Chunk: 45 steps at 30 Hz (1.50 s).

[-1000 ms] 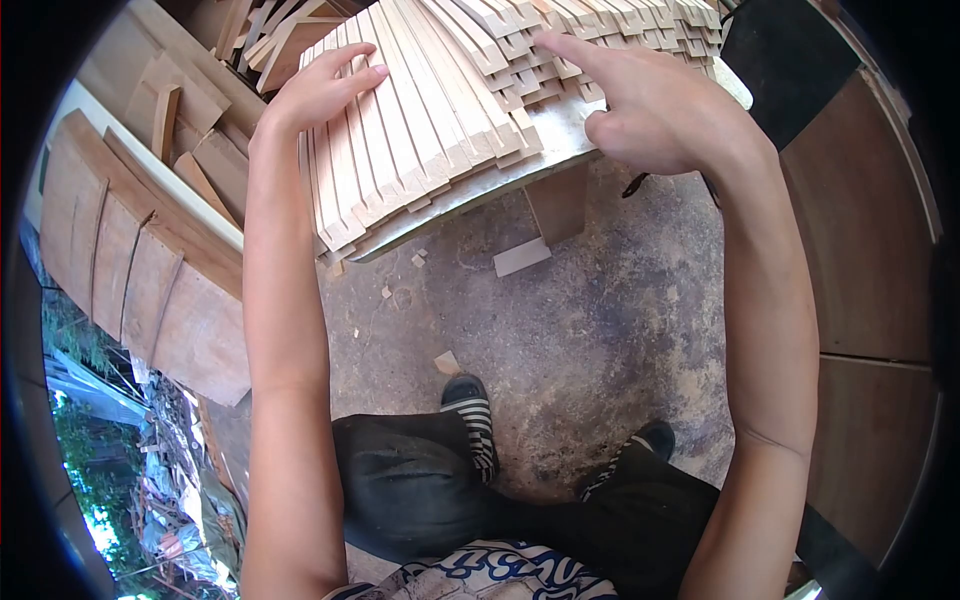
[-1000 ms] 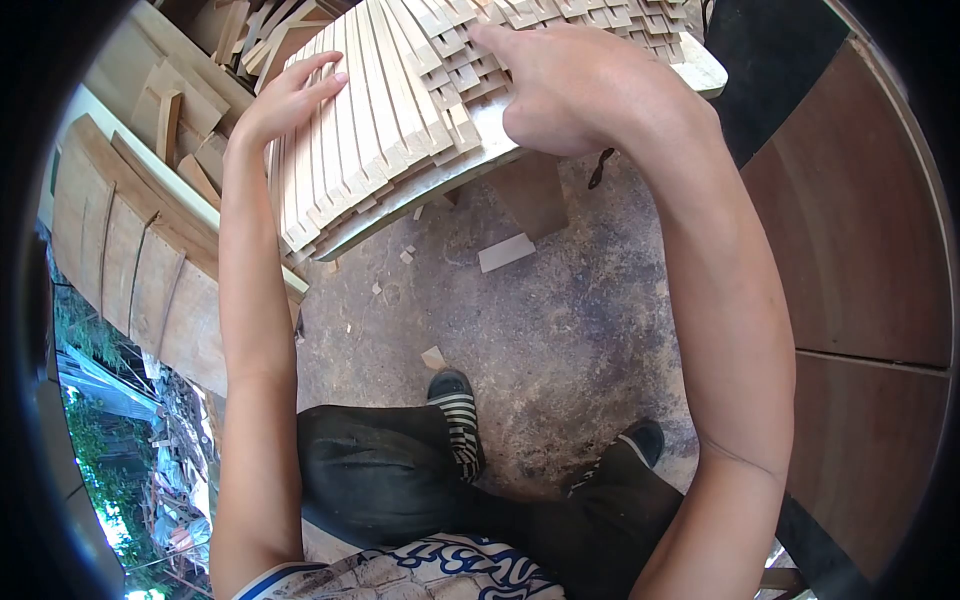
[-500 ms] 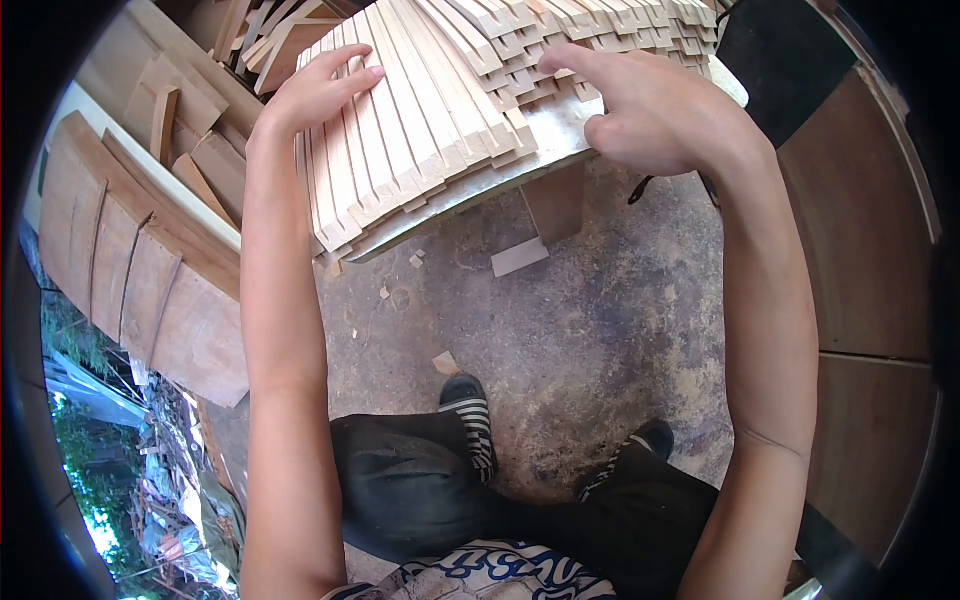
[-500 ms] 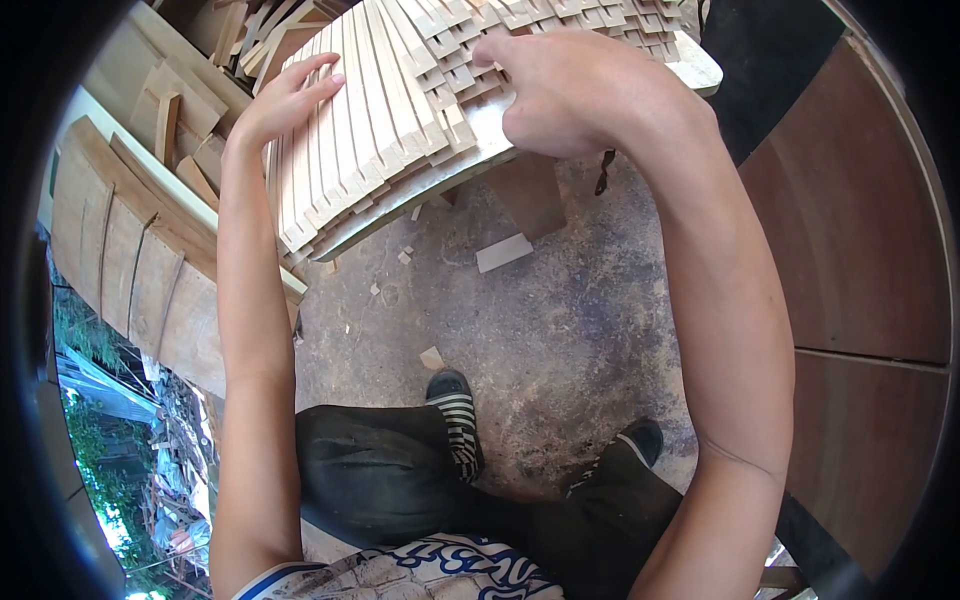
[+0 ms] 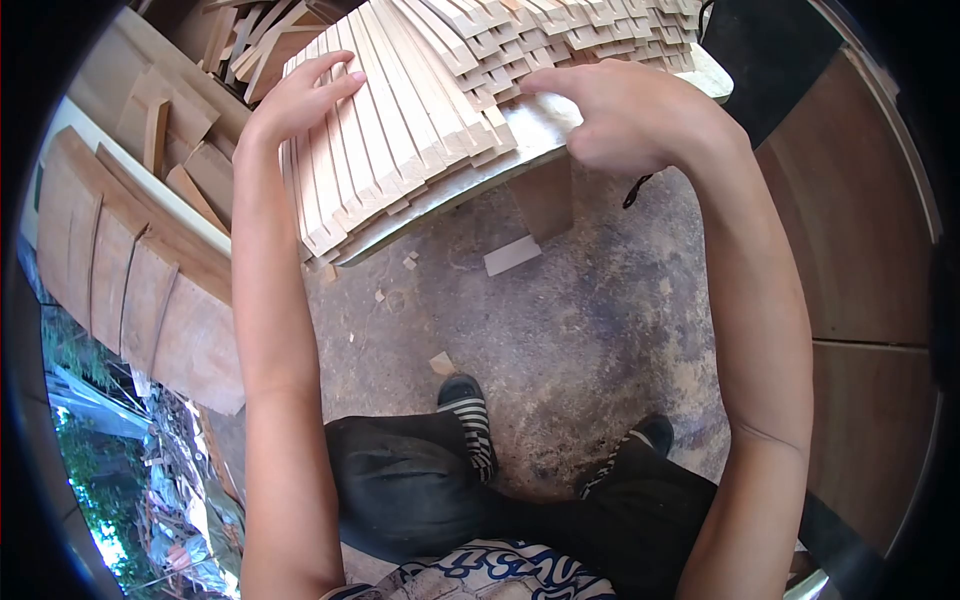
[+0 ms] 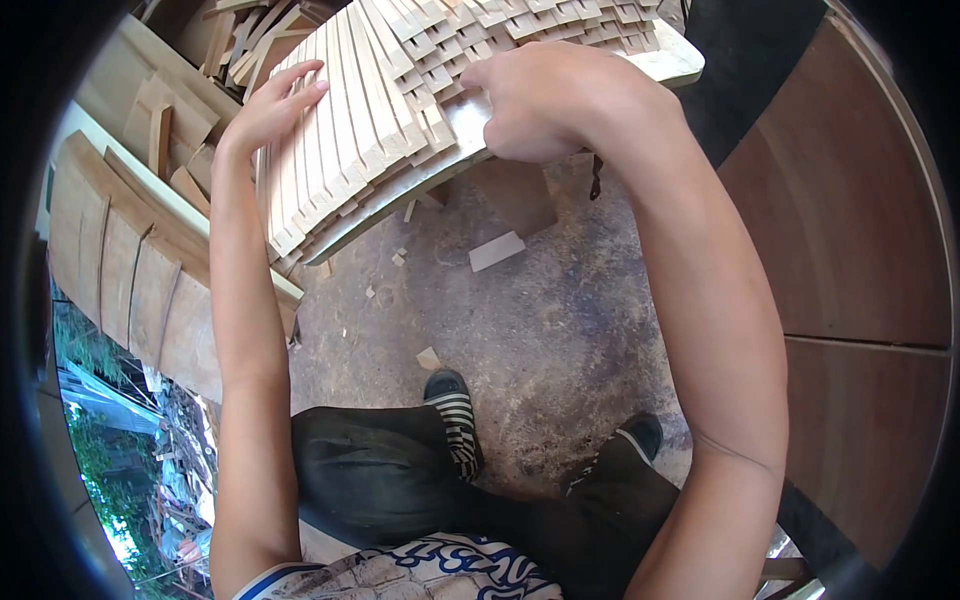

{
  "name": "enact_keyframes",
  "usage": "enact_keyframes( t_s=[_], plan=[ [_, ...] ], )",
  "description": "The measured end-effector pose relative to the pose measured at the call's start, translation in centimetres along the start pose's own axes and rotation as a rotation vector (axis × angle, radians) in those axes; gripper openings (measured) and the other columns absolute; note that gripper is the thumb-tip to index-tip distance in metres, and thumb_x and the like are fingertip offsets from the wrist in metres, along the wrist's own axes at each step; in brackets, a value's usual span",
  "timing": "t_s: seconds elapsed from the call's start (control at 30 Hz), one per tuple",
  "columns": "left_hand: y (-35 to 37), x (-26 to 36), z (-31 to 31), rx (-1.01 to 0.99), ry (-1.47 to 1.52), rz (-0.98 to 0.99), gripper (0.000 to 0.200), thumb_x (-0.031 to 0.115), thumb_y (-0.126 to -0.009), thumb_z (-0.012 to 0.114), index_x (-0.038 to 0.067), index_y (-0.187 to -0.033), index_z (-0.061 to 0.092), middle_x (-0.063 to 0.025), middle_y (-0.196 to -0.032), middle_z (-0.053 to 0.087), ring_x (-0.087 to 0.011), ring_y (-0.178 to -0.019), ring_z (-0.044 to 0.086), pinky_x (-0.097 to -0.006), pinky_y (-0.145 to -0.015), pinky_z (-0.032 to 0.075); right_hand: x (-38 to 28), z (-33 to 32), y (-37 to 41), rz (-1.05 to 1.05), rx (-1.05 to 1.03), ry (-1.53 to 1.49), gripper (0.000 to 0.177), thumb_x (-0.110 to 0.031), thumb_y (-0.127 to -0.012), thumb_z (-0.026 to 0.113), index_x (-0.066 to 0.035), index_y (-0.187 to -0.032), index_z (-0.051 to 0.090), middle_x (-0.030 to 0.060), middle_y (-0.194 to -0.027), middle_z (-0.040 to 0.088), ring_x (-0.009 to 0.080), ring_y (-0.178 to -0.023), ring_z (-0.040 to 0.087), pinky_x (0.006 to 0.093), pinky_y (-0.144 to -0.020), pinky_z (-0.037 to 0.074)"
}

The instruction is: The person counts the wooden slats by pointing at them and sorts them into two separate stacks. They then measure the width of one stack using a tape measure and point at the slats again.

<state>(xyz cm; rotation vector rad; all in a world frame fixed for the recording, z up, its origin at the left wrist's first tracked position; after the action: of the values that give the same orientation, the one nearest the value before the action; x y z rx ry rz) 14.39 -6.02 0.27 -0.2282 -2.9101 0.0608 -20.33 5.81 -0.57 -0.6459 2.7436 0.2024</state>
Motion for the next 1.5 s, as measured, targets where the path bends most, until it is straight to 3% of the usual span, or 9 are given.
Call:
enact_keyframes(
  t_s=[0.1, 0.23, 0.3, 0.53, 0.7, 0.8, 1.0, 1.37, 1.5],
  plan=[
    [0.1, 0.2, -0.1, -0.003, -0.01, 0.009, 0.078, 0.064, -0.093, 0.065, 0.02, -0.155, 0.054, -0.0173, -0.157, 0.054, -0.0336, -0.145, 0.051, -0.0448, -0.12, 0.04, 0.4, 0.5, -0.4, -0.04, 0.068, 0.023, 0.062, -0.008, -0.079, 0.056, -0.01, -0.141, 0.065, 0.0231, -0.12, 0.074, 0.0356, -0.112, 0.073, 0.0433, -0.097, 0.057],
    [0.1, 0.3, -0.1, -0.017, 0.008, -0.001, 0.076, 0.062, -0.093, 0.066, 0.02, -0.155, 0.053, -0.0177, -0.156, 0.055, -0.0338, -0.145, 0.051, -0.0446, -0.119, 0.04, 0.3, 0.1, 0.0, -0.03, 0.04, 0.005, 0.062, -0.009, -0.08, 0.056, -0.01, -0.141, 0.066, 0.0222, -0.121, 0.074, 0.0355, -0.113, 0.072, 0.0422, -0.097, 0.057],
    [0.3, 0.6, -0.1, -0.016, 0.012, 0.001, 0.071, 0.057, -0.096, 0.066, 0.02, -0.155, 0.054, -0.0186, -0.156, 0.053, -0.0334, -0.146, 0.049, -0.0449, -0.12, 0.038, 0.1, 0.3, 0.0, -0.049, -0.029, 0.009, 0.075, -0.002, -0.078, 0.052, -0.012, -0.152, 0.056, 0.0241, -0.125, 0.072, 0.0398, -0.117, 0.069, 0.0454, -0.1, 0.055],
    [0.2, 0.7, -0.1, -0.014, 0.014, -0.012, 0.065, 0.052, -0.099, 0.065, 0.019, -0.154, 0.055, -0.0186, -0.157, 0.052, -0.0332, -0.148, 0.047, -0.045, -0.121, 0.036, -0.3, 1.0, 0.0, 0.045, -0.091, 0.066, 0.081, -0.003, -0.075, 0.052, -0.01, -0.155, 0.052, 0.0247, -0.125, 0.071, 0.0383, -0.116, 0.069, 0.0437, -0.096, 0.056],
    [0.3, 0.7, -0.1, -0.007, -0.008, 0.009, 0.065, 0.053, -0.099, 0.065, 0.018, -0.153, 0.056, -0.0181, -0.157, 0.053, -0.0321, -0.148, 0.047, -0.0444, -0.122, 0.035, 0.2, 1.8, -0.5, 0.043, -0.087, 0.064, 0.086, -0.004, -0.072, 0.051, -0.011, -0.158, 0.049, 0.0252, -0.113, 0.074, 0.0384, -0.099, 0.073, 0.0429, -0.081, 0.058],
    [0.0, 0.6, 0.0, -0.015, 0.009, 0.009, 0.066, 0.053, -0.099, 0.065, 0.017, -0.153, 0.056, -0.0181, -0.157, 0.054, -0.0314, -0.148, 0.047, -0.0443, -0.122, 0.035, -1.0, 1.3, 0.5, 0.081, -0.162, 0.057, 0.091, -0.005, -0.071, 0.051, -0.013, -0.161, 0.045, 0.0253, -0.107, 0.074, 0.0373, -0.094, 0.074, 0.0427, -0.079, 0.058],
    [0.3, 0.9, -0.3, -0.008, 0.009, 0.018, 0.07, 0.056, -0.096, 0.066, 0.017, -0.153, 0.056, -0.0182, -0.157, 0.053, -0.0318, -0.147, 0.048, -0.0432, -0.121, 0.037, -1.9, 2.1, -0.1, 0.115, -0.205, 0.058, 0.094, -0.006, -0.073, 0.052, -0.014, -0.166, 0.035, 0.0255, -0.107, 0.075, 0.0372, -0.096, 0.074, 0.043, -0.085, 0.058],
    [0.2, 0.5, -0.1, -0.016, 0.015, 0.009, 0.072, 0.058, -0.094, 0.067, 0.019, -0.154, 0.055, -0.0182, -0.157, 0.053, -0.0322, -0.146, 0.05, -0.0427, -0.12, 0.039, -1.8, 2.8, -0.7, 0.114, -0.202, 0.049, 0.093, -0.005, -0.076, 0.051, -0.011, -0.166, 0.032, 0.0284, -0.12, 0.072, 0.0389, -0.107, 0.072, 0.0431, -0.092, 0.057],
    [0.2, 0.7, -0.2, -0.012, 0.019, 0.03, 0.07, 0.054, -0.097, 0.067, 0.015, -0.154, 0.055, -0.0181, -0.156, 0.054, -0.0315, -0.147, 0.049, -0.0425, -0.121, 0.037, -1.5, 3.0, -0.6, 0.099, -0.193, 0.033, 0.094, -0.004, -0.074, 0.05, -0.011, -0.166, 0.032, 0.0277, -0.121, 0.072, 0.0378, -0.107, 0.072, 0.0425, -0.091, 0.057]
  ],
)
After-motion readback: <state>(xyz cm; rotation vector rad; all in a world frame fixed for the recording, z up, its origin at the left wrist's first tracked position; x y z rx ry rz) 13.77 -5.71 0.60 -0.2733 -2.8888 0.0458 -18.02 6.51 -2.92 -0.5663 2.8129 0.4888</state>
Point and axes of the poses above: each hand's wrist, its own y-axis away from the middle knuckle, its own z-axis out of the palm, x = y × z, the point moved 4 cm from there along -y, towards the middle knuckle
